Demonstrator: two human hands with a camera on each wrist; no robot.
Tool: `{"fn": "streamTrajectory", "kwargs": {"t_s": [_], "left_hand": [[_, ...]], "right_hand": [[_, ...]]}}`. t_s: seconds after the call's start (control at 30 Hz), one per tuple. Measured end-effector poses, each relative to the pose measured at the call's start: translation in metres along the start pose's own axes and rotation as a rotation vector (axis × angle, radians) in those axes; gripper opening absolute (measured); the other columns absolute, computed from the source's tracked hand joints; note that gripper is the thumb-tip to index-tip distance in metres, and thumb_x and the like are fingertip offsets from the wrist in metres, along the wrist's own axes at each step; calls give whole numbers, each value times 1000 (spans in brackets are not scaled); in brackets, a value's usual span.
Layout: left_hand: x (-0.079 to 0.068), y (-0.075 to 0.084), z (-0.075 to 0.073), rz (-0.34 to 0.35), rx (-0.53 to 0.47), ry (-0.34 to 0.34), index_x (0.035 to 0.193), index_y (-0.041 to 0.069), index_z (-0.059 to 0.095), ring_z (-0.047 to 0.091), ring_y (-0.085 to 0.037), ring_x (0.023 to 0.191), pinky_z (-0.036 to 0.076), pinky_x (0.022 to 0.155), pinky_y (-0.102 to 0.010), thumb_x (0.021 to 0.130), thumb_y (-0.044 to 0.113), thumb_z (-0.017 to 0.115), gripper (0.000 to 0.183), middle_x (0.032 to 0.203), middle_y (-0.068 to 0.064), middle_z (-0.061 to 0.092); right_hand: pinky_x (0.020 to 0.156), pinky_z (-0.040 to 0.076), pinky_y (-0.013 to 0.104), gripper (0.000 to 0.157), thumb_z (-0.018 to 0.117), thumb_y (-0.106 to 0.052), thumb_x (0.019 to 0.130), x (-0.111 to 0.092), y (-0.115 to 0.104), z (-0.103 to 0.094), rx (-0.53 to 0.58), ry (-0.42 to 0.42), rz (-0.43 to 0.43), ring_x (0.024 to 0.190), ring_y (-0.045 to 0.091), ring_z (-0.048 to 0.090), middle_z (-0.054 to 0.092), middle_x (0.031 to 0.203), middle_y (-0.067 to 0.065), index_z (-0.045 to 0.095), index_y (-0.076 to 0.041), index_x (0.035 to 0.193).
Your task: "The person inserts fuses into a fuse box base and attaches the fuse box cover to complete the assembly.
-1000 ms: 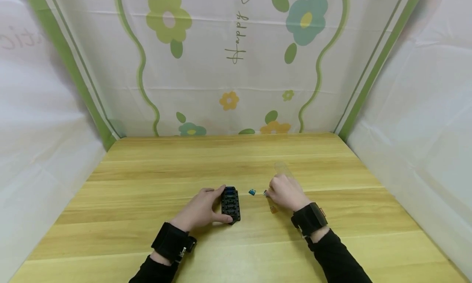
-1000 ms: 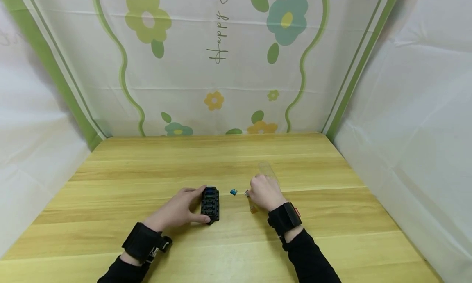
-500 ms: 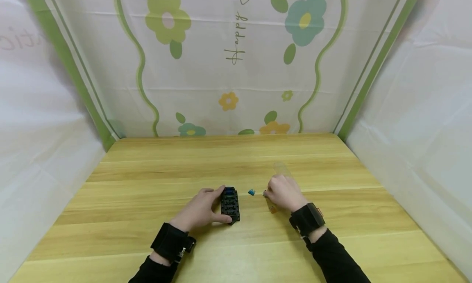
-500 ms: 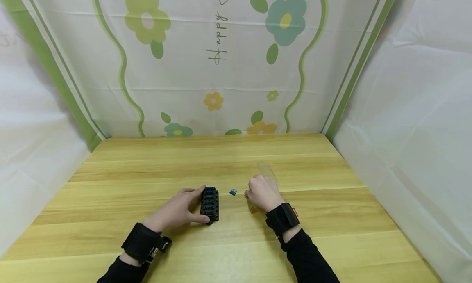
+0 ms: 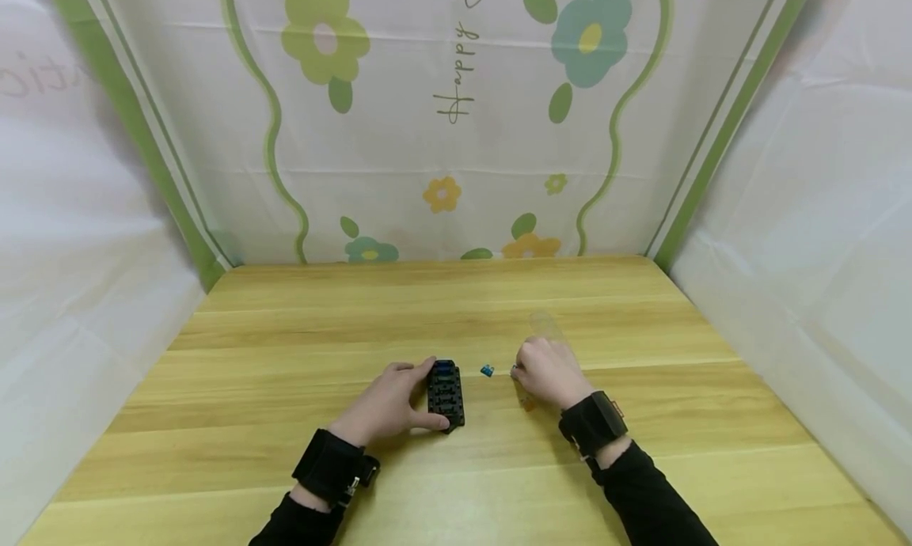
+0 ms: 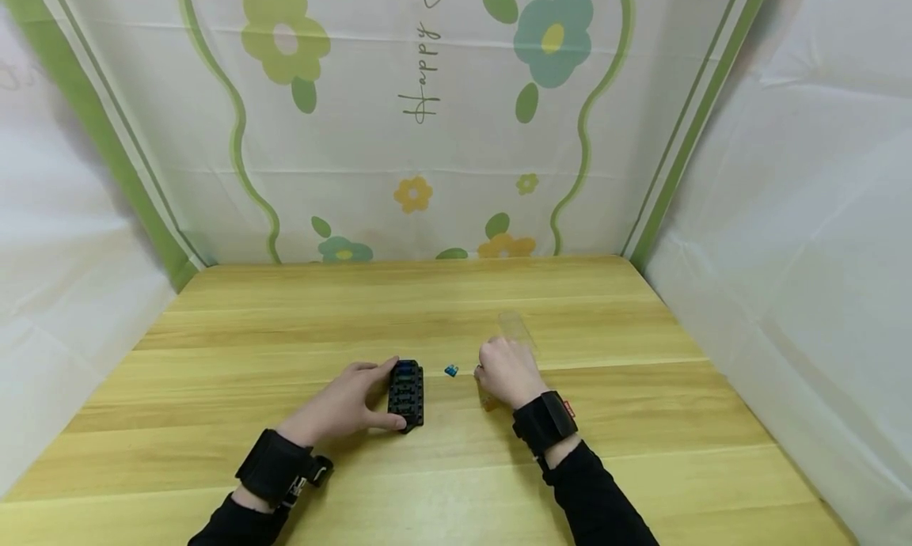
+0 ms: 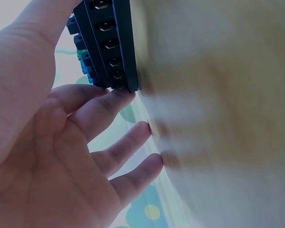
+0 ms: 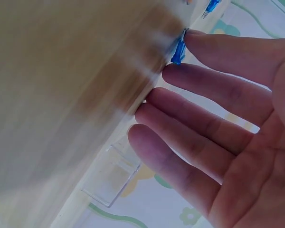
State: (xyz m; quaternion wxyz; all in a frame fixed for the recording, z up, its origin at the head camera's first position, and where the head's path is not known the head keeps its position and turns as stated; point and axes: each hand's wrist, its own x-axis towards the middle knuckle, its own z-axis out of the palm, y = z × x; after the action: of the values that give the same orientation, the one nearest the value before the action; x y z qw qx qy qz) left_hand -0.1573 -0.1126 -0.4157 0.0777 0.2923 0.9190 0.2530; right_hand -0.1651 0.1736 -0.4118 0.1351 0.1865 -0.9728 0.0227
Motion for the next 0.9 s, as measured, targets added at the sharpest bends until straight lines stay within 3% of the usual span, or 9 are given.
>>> {"fn": "streamTrajectory", "kwargs": {"t_s": [0.6, 0.9], "left_hand": [[1, 0, 2, -2, 11, 5, 151, 13, 30, 33, -37, 131, 34, 100, -50, 73, 63, 69, 100, 140, -19, 41], [0, 2, 2, -7, 5, 1, 151, 14, 30, 33, -37, 131, 35, 99, -50, 73, 63, 70, 101, 141, -20, 41]], "right_hand": [[46, 30, 20, 33, 73, -14, 80, -1, 0, 1, 31, 26, -16, 54, 8, 40, 44, 64, -6, 54, -23, 55], [48, 38, 23, 22, 77, -16, 78, -2, 0, 1, 52, 6, 29, 56, 6, 44, 47, 66, -7, 61, -18, 63]]}}
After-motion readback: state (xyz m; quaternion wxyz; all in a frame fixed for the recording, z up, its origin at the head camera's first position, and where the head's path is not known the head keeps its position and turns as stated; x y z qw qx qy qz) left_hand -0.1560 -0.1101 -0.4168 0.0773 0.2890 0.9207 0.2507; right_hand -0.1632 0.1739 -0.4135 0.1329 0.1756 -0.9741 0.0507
